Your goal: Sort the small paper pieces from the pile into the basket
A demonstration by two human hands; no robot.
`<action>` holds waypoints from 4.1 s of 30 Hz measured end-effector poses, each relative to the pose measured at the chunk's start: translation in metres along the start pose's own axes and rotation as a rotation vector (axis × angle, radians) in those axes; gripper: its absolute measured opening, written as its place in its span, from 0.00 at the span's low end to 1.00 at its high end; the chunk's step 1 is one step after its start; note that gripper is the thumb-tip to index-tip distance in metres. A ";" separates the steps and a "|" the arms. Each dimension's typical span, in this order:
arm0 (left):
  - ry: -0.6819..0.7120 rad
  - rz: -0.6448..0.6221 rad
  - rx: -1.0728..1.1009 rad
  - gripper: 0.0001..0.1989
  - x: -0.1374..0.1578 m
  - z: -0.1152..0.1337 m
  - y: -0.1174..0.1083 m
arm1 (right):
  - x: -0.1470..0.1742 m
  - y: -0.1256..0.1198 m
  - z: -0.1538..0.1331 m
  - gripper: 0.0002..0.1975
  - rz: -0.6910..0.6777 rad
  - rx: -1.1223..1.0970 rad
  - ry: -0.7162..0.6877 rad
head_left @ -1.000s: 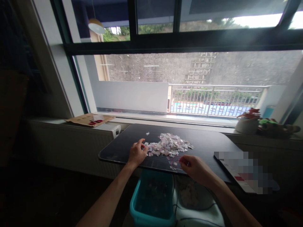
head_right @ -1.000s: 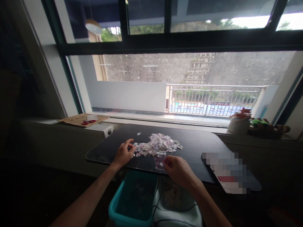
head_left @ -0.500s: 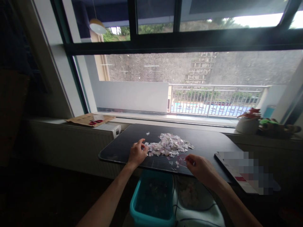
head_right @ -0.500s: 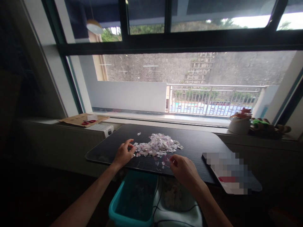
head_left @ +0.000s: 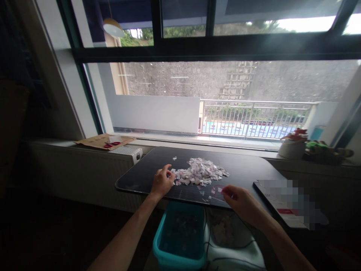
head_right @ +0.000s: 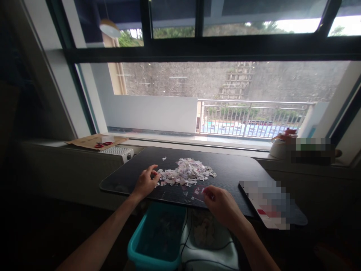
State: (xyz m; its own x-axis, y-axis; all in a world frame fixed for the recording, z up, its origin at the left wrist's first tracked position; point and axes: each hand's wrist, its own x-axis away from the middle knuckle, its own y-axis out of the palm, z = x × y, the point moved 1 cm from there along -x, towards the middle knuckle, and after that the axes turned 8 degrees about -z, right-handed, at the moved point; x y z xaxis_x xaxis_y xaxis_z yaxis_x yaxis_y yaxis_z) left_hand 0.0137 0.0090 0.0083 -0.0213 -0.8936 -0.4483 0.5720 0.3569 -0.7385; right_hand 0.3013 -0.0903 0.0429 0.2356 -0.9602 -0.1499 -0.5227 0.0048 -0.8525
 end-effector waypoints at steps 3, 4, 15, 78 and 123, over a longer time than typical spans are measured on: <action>-0.006 0.008 0.000 0.18 0.000 0.001 0.000 | 0.002 0.001 0.003 0.12 -0.021 -0.015 -0.014; -0.005 0.007 -0.001 0.18 0.000 0.001 0.000 | 0.002 0.000 0.006 0.13 0.006 0.009 0.005; -0.003 0.001 -0.003 0.19 -0.001 0.001 0.000 | 0.003 -0.015 0.025 0.15 0.078 0.071 0.085; 0.002 0.010 -0.017 0.17 -0.001 0.002 -0.001 | 0.017 -0.017 0.039 0.10 -0.070 0.068 -0.099; -0.003 -0.006 -0.014 0.17 -0.001 0.001 -0.001 | 0.001 -0.009 0.031 0.12 -0.239 -0.108 -0.090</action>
State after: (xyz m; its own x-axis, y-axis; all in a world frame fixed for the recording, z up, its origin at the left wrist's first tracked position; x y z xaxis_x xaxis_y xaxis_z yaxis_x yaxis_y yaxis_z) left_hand 0.0139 0.0095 0.0094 -0.0226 -0.8967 -0.4421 0.5604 0.3549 -0.7484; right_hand 0.3319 -0.0831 0.0353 0.4323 -0.9017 0.0013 -0.5265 -0.2536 -0.8115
